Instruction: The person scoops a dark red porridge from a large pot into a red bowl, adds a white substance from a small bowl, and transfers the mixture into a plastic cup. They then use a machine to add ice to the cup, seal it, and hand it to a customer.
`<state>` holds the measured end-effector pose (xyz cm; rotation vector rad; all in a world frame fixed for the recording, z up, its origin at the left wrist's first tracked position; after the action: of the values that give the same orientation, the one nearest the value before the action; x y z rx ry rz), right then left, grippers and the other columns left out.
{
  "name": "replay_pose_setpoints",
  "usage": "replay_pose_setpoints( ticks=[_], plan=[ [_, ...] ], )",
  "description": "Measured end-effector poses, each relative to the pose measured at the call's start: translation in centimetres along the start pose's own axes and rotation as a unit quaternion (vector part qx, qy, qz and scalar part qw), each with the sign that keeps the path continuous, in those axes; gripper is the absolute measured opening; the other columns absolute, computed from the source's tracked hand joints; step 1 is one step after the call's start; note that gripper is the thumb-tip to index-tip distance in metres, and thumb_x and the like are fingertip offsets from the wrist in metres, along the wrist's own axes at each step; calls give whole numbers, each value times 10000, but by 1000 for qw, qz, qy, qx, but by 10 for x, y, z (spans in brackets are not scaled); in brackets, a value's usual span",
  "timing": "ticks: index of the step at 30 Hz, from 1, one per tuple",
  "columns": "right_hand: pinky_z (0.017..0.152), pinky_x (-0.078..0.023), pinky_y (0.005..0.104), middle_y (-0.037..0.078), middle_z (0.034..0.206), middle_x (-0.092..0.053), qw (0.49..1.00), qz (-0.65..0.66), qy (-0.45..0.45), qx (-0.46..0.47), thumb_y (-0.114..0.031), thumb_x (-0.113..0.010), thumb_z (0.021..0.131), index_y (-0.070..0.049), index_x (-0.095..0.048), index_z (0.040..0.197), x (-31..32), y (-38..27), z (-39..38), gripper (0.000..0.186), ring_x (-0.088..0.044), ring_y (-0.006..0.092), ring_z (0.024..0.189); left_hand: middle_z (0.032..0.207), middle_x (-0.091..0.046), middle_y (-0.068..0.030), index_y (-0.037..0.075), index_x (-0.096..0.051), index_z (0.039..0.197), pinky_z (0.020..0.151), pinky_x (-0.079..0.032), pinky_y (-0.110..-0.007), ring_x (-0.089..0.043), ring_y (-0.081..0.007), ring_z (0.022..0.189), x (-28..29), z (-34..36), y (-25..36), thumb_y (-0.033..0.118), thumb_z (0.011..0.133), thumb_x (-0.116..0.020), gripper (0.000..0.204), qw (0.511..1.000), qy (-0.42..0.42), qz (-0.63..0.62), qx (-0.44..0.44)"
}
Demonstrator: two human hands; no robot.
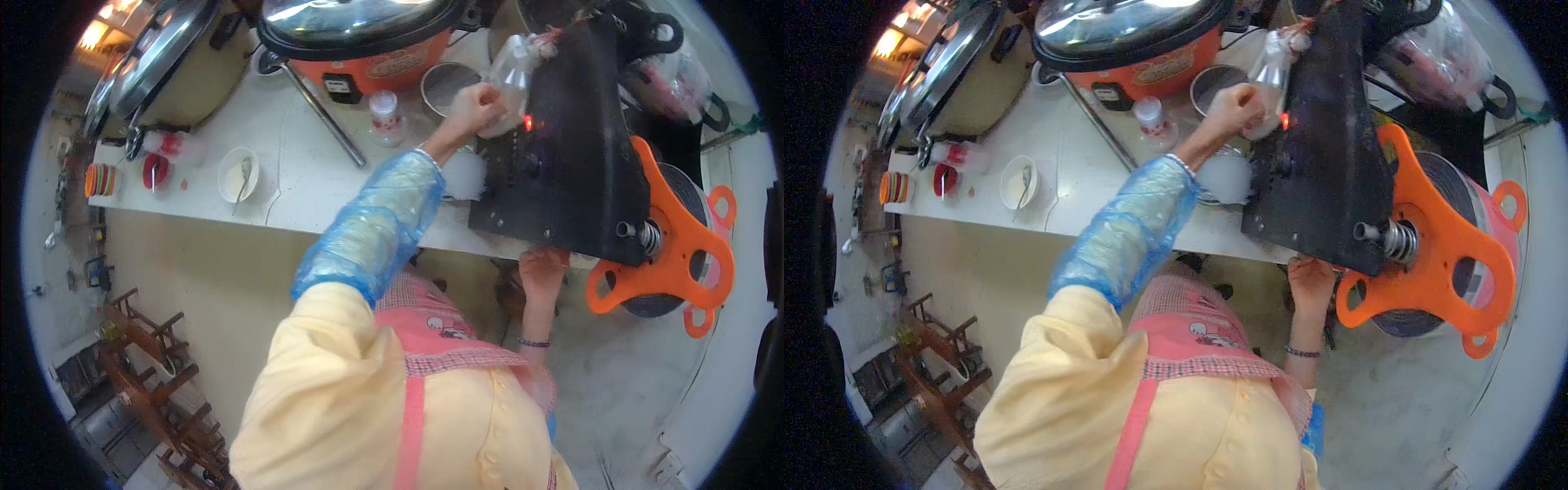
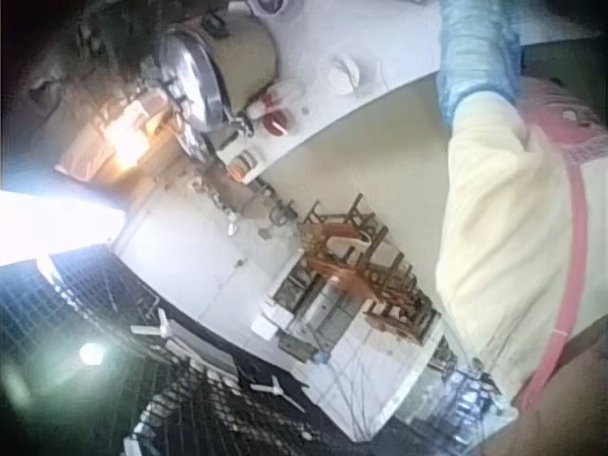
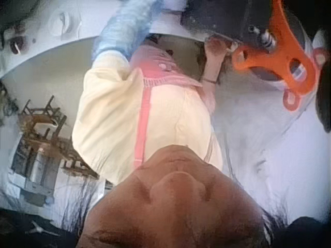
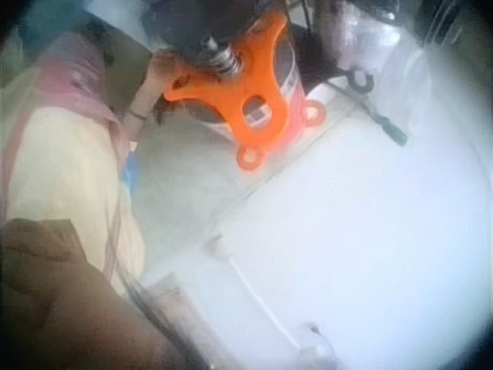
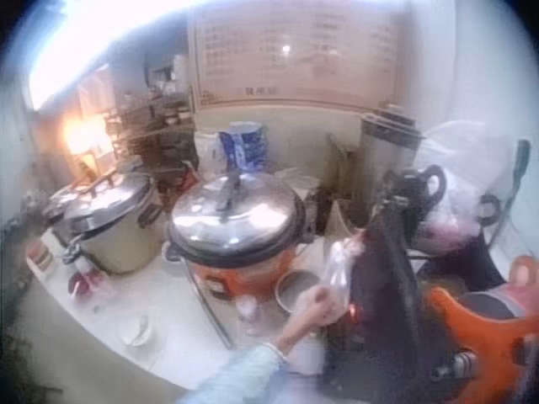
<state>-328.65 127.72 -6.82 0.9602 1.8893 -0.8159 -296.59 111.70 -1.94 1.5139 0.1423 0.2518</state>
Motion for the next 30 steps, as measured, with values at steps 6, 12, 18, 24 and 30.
replay_pose_setpoints(
  ticks=[6, 12, 18, 24, 30],
  plan=[
    [694, -449, 360, 7, 873, -621, 986, -128, 83, 60, -40, -608, 882, -109, -621, 1028, 22, 6, -47, 162, -566, 170, 768, 755, -642, -41, -17, -672, 834, 646, -491, -278, -613, -128, 710, 22, -7, 29, 170, 815, -663, 188, 998, -31, 45, -8],
    [681, -447, 356, -21, 831, -583, 977, -135, 153, 58, -1, -571, 864, -144, -583, 1120, 45, 23, -125, 294, -541, 141, 728, 736, -616, -12, 9, -630, 791, 579, -463, -227, -579, -85, 650, 50, -24, 24, 103, 797, -666, 101, 998, -34, -42, 41],
    [674, -478, 361, -13, 796, -568, 972, -137, 182, 64, -11, -565, 865, -128, -575, 1134, 49, 30, -150, 294, -577, 155, 724, 764, -590, 33, 42, -629, 815, 636, -421, -209, -523, -45, 694, 67, -55, 38, 109, 842, -671, 84, 997, -60, 44, 11],
    [594, -513, 285, 18, 807, -642, 754, -631, 176, -54, -91, -588, 914, -37, -641, 1016, -7, 23, -164, 127, -629, 135, 639, 790, -591, 42, 35, -644, 845, 649, -405, -185, -517, -37, 714, 76, -96, 74, 119, 851, -662, 86, 998, -50, 19, 41],
    [591, -487, 239, 28, 705, -652, 763, -641, -74, 39, -168, -676, 912, 1, -666, 881, -127, 100, -99, 172, -615, 88, 623, 795, -615, 29, 25, -665, 862, 643, -405, -193, -524, -37, 705, 74, -113, 94, 115, 839, -666, 92, 997, -42, 41, 56]
  ],
)
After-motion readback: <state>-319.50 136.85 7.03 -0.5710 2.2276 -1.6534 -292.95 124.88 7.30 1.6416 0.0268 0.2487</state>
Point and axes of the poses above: each hand's wrist, its own z-axis towards the middle knuckle, its own x-axis out of the back of the hand, y = z × x, the point moved 4 cm from there along z, towards the middle knuckle
